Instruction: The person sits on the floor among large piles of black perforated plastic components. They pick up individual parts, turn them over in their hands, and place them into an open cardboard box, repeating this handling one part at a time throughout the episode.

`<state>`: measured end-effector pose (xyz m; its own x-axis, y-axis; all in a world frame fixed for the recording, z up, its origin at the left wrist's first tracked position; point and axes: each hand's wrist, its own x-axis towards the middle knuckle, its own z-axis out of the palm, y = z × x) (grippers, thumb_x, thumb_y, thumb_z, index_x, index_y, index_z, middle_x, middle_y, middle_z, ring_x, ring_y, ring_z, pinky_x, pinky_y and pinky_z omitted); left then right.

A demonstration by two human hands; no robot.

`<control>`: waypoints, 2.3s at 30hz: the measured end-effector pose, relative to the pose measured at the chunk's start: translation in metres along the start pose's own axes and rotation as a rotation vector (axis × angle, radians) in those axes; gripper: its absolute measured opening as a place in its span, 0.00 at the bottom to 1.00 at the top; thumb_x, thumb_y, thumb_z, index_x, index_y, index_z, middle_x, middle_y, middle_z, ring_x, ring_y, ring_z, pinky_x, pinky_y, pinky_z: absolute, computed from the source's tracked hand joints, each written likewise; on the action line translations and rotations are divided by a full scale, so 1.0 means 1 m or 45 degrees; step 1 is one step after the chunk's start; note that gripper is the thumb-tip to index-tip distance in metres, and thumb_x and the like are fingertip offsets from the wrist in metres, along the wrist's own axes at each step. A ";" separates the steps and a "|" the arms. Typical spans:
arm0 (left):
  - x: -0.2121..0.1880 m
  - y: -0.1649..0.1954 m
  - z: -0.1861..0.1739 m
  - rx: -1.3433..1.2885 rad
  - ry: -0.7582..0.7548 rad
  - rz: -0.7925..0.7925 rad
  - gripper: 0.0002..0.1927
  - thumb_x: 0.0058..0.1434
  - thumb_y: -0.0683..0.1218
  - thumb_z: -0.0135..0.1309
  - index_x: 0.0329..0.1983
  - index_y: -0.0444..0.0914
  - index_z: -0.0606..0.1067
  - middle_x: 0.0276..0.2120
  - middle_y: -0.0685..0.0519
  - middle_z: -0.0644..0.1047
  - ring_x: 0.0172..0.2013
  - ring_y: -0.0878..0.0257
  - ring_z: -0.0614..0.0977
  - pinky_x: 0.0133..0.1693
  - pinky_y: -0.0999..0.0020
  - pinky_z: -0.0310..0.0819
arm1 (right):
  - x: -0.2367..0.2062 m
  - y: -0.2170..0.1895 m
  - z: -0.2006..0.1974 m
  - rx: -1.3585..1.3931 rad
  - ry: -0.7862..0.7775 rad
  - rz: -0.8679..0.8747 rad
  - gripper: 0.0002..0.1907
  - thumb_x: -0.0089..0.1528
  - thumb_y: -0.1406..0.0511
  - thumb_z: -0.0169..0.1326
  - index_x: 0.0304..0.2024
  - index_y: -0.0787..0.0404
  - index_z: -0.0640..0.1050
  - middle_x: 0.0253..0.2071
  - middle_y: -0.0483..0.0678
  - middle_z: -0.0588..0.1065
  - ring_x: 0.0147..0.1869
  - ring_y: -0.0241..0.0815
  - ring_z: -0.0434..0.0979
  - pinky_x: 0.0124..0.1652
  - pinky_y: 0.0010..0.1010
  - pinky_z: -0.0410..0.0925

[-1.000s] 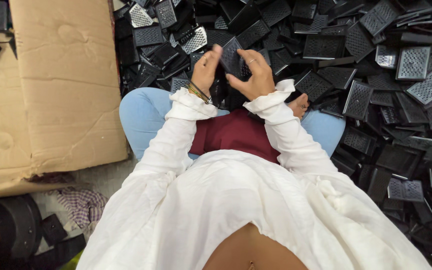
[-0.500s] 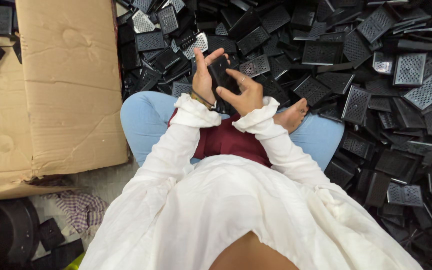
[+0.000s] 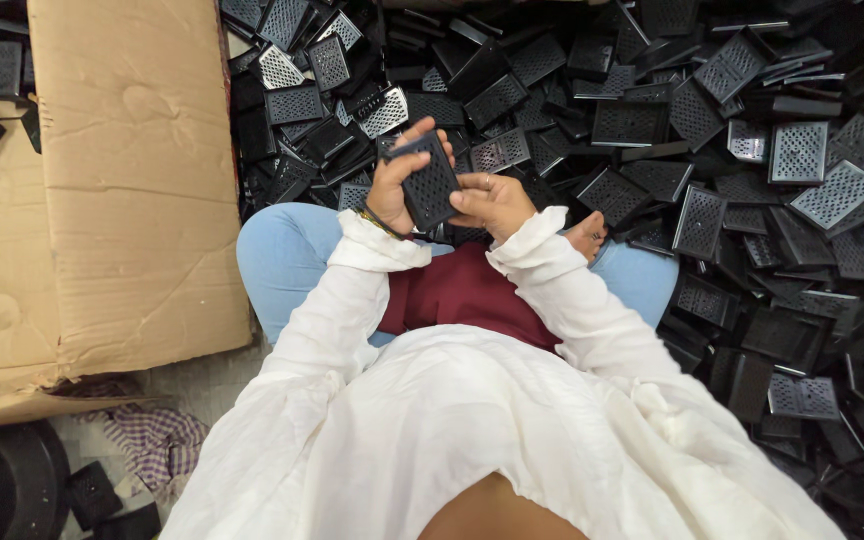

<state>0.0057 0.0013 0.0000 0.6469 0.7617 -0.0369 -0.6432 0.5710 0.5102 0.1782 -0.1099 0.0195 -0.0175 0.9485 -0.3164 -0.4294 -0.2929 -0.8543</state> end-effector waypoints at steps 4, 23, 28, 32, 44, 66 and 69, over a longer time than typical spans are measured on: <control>0.014 -0.005 -0.019 0.101 0.178 -0.039 0.18 0.70 0.46 0.54 0.60 0.35 0.70 0.47 0.48 0.78 0.47 0.59 0.80 0.49 0.63 0.78 | 0.033 -0.036 -0.015 -0.314 -0.034 -0.043 0.22 0.63 0.68 0.60 0.57 0.74 0.73 0.49 0.57 0.79 0.50 0.49 0.82 0.51 0.39 0.77; 0.004 0.016 -0.091 1.434 0.410 0.355 0.14 0.65 0.43 0.62 0.50 0.33 0.77 0.41 0.50 0.82 0.42 0.64 0.84 0.46 0.70 0.79 | 0.017 -0.076 -0.019 -2.983 0.003 -0.359 0.11 0.52 0.61 0.62 0.36 0.56 0.82 0.44 0.47 0.80 0.42 0.46 0.79 0.40 0.45 0.68; 0.015 -0.005 -0.076 1.340 0.353 0.185 0.17 0.65 0.46 0.62 0.52 0.33 0.75 0.44 0.47 0.81 0.45 0.62 0.84 0.49 0.69 0.79 | 0.008 -0.078 -0.037 -2.172 0.382 -0.887 0.20 0.53 0.58 0.64 0.44 0.59 0.79 0.43 0.53 0.78 0.44 0.54 0.79 0.42 0.48 0.71; 0.015 -0.004 -0.050 0.854 0.252 -0.109 0.27 0.67 0.53 0.59 0.63 0.36 0.70 0.53 0.49 0.79 0.52 0.62 0.81 0.53 0.66 0.76 | 0.019 -0.047 -0.030 -0.544 0.057 -0.660 0.27 0.70 0.55 0.66 0.60 0.64 0.71 0.53 0.61 0.77 0.54 0.62 0.81 0.56 0.53 0.71; -0.017 0.063 -0.032 -0.220 0.050 0.262 0.25 0.72 0.55 0.51 0.71 0.52 0.64 0.49 0.49 0.78 0.48 0.53 0.82 0.53 0.50 0.80 | 0.078 0.020 0.016 -1.487 0.212 -0.367 0.29 0.66 0.48 0.59 0.48 0.70 0.81 0.42 0.64 0.82 0.42 0.59 0.82 0.40 0.45 0.75; 0.021 -0.020 -0.020 0.753 0.309 0.135 0.09 0.63 0.44 0.59 0.41 0.34 0.81 0.33 0.56 0.81 0.34 0.69 0.79 0.39 0.74 0.74 | 0.002 -0.038 0.031 -1.294 0.339 -0.740 0.36 0.53 0.57 0.74 0.56 0.69 0.74 0.51 0.56 0.76 0.55 0.44 0.76 0.53 0.32 0.70; 0.023 -0.028 -0.014 0.880 0.318 0.231 0.10 0.65 0.46 0.60 0.43 0.34 0.80 0.36 0.57 0.81 0.36 0.71 0.78 0.40 0.76 0.74 | -0.008 -0.032 0.035 -1.389 0.496 -1.001 0.33 0.52 0.59 0.73 0.55 0.66 0.76 0.53 0.56 0.77 0.57 0.45 0.78 0.55 0.31 0.71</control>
<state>0.0334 0.0073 -0.0269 0.3905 0.9191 -0.0522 -0.2743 0.1703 0.9464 0.1605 -0.1040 0.0634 0.2229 0.8646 0.4503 0.7034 0.1772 -0.6884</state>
